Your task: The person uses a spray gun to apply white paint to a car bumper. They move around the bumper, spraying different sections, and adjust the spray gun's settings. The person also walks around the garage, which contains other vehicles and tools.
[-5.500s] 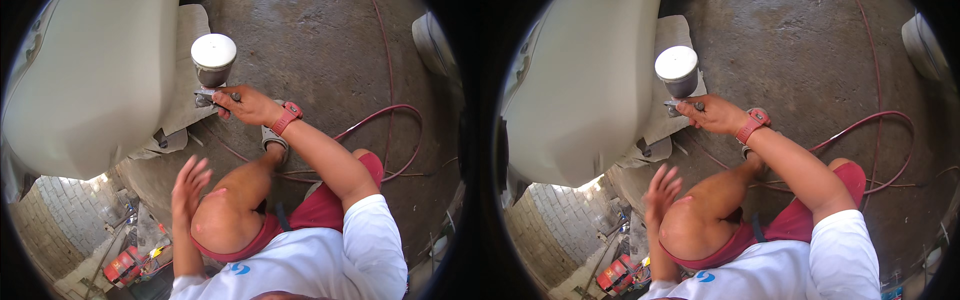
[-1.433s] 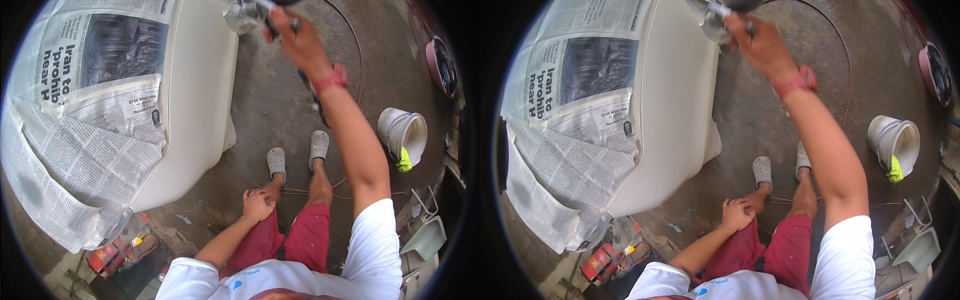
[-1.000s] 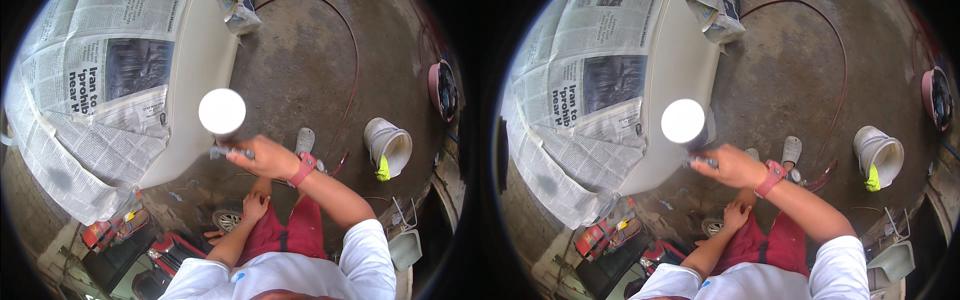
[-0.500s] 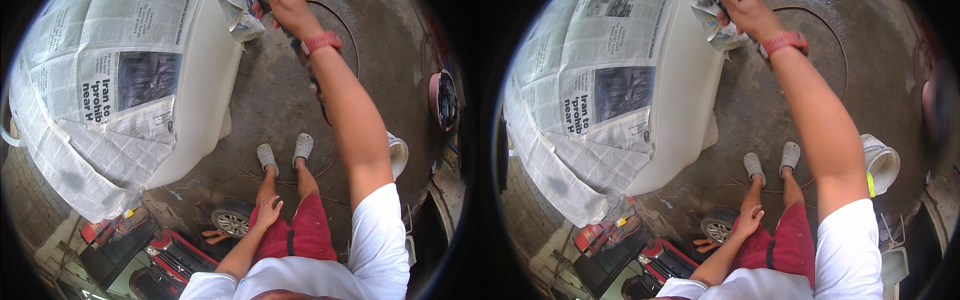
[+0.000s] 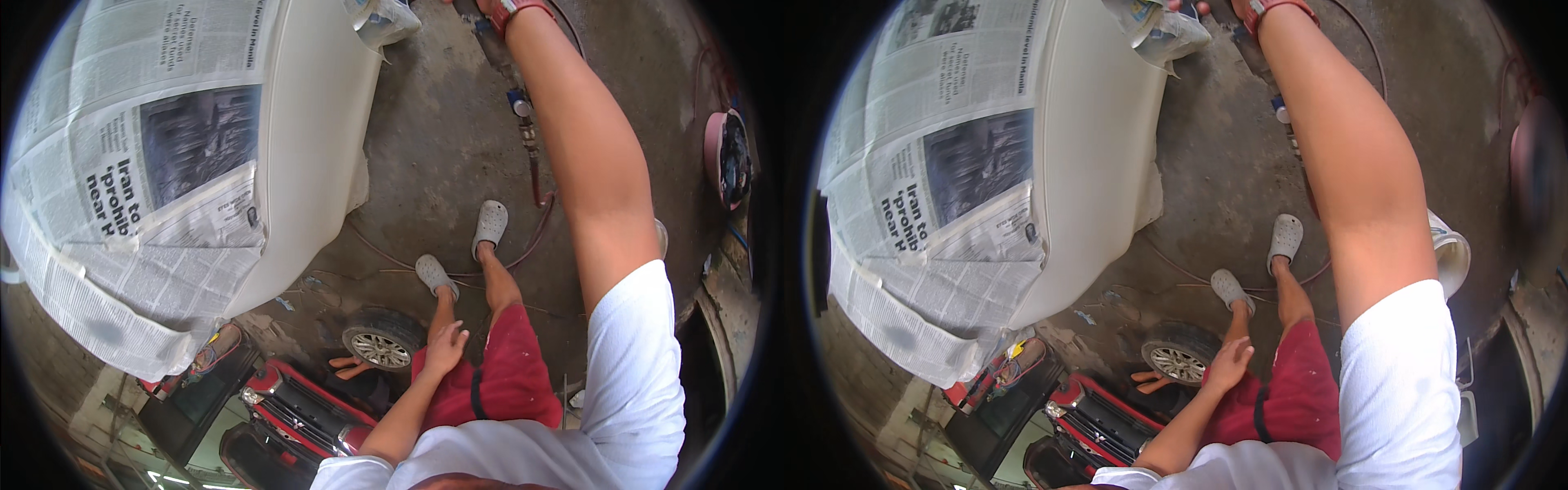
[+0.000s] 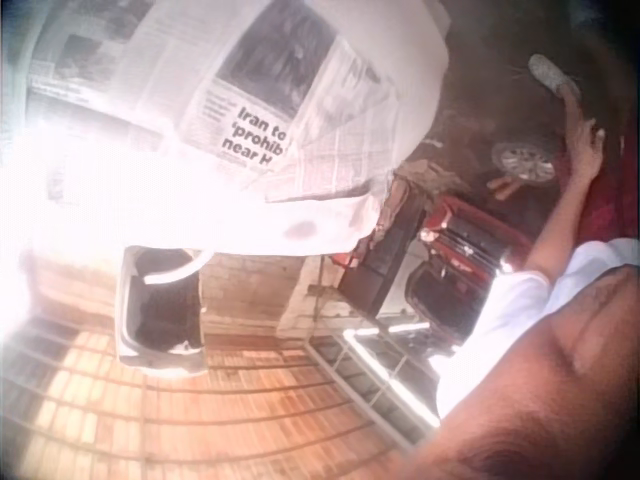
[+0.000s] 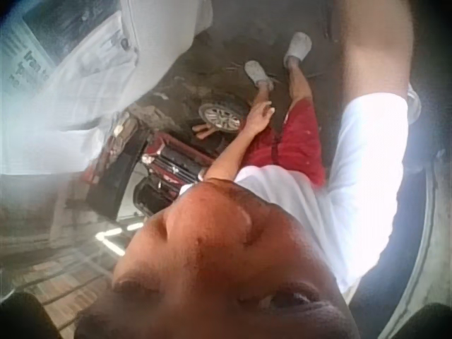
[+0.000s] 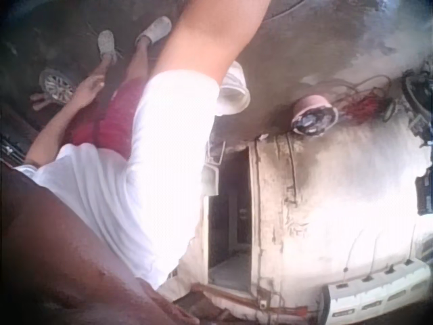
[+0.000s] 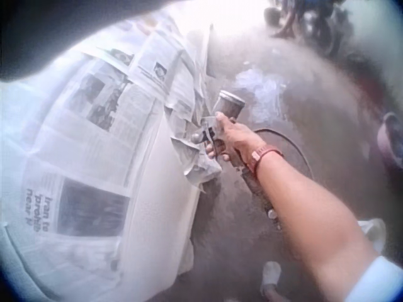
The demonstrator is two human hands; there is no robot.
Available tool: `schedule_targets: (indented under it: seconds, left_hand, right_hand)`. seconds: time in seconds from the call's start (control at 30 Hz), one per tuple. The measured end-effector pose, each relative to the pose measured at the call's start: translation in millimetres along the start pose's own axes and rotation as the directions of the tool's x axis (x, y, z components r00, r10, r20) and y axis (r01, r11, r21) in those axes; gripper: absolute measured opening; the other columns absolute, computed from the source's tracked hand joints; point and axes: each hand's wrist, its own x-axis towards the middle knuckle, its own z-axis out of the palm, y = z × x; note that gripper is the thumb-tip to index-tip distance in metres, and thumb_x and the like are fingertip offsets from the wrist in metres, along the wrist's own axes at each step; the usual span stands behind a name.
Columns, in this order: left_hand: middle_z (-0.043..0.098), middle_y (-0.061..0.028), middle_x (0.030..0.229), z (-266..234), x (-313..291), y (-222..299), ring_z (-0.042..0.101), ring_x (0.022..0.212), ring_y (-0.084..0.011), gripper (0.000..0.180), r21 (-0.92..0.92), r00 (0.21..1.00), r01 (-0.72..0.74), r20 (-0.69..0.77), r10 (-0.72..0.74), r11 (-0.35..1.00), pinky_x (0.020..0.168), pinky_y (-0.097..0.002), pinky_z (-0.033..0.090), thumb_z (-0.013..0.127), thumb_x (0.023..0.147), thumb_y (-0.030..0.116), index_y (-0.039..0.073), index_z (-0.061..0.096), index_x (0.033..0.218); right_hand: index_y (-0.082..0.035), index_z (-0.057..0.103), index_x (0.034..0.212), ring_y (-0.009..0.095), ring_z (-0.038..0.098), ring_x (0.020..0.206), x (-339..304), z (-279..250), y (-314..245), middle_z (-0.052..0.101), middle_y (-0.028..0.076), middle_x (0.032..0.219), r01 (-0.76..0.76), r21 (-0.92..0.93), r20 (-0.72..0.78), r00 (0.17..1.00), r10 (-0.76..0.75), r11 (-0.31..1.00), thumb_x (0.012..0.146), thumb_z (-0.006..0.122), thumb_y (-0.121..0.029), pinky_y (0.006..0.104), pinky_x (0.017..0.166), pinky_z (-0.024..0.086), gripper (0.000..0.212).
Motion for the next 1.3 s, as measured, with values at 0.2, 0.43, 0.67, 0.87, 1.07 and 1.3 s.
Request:
schedule_targets:
  seconds: [0.2,0.43,0.67,0.87,1.07,1.3]
  left_hand:
    - [0.024,-0.0227,0.177,57.0,18.7,71.1,0.024,0.163,-0.0454,0.084,0.025,0.889,-0.379,0.288,0.357,0.925,0.125,-0.0679,0.031,0.068,0.1,0.06,0.023,0.038,0.17]
    - [-0.012,-0.0097,0.185,74.3,60.1,109.7,-0.013,0.167,-0.0479,0.118,0.19,0.81,-0.348,0.554,0.192,0.918,0.118,-0.0884,0.015,0.081,0.078,0.077,0.039,0.024,0.174]
    - [-0.012,-0.007,0.185,56.2,70.4,93.2,-0.012,0.168,-0.0464,0.115,0.199,0.836,-0.312,0.522,0.169,0.929,0.119,-0.0878,0.013,0.078,0.079,0.08,0.043,0.024,0.174]
    - [-0.004,-0.0132,0.185,36.9,78.0,137.0,-0.004,0.168,-0.0457,0.12,0.263,0.78,-0.312,0.62,0.088,0.913,0.124,-0.0823,0.011,0.07,0.084,0.084,0.025,0.021,0.176]
    - [0.032,-0.0204,0.176,-49.7,77.8,199.8,0.024,0.165,-0.0416,0.097,0.553,0.873,-0.473,0.188,0.45,0.686,0.13,-0.0704,0.016,0.068,0.093,0.072,0.017,0.041,0.169]
    - [0.035,-0.0185,0.174,-126.7,164.2,279.4,0.029,0.162,-0.0418,0.087,0.552,0.94,-0.334,0.134,0.314,0.764,0.126,-0.075,0.022,0.075,0.093,0.061,0.016,0.049,0.163]
  right_hand:
    - [-0.016,0.062,0.124,0.018,0.072,0.061,31.7,-19.7,99.2,0.075,0.006,0.081,-0.22,-0.163,0.08,0.969,0.235,0.962,0.112,0.045,-0.064,0.0315,0.047,0.047,0.052]
    - [-0.011,0.058,0.127,0.023,0.071,0.057,101.1,-35.5,203.4,0.075,0.012,0.082,-0.229,-0.2,0.046,0.969,0.243,0.953,0.113,0.045,-0.063,0.0355,0.044,0.047,0.055]
    - [-0.007,0.068,0.113,0.022,0.069,0.059,81.3,-36.3,215.4,0.07,0.008,0.078,-0.21,-0.473,-0.129,0.977,0.169,0.855,0.112,0.046,-0.063,0.0364,0.046,0.047,0.06]
    - [-0.012,0.072,0.125,0.018,0.073,0.073,3.8,-39.0,123.2,0.076,0.007,0.09,-0.188,-0.237,0.069,0.975,0.21,0.953,0.112,0.045,-0.064,0.0332,0.052,0.047,0.061]
    - [-0.009,0.072,0.127,0.013,0.072,0.079,5.2,-50.3,67.3,0.078,0.007,0.092,-0.121,-0.283,0.135,0.977,0.164,0.952,0.109,0.053,-0.066,0.0303,0.056,0.05,0.062]
    - [-0.001,0.068,0.129,0.013,0.072,0.078,78.2,-69.0,92.7,0.079,0.011,0.091,-0.23,-0.494,0.21,0.904,0.372,0.838,0.104,0.055,-0.073,0.0299,0.052,0.05,0.078]
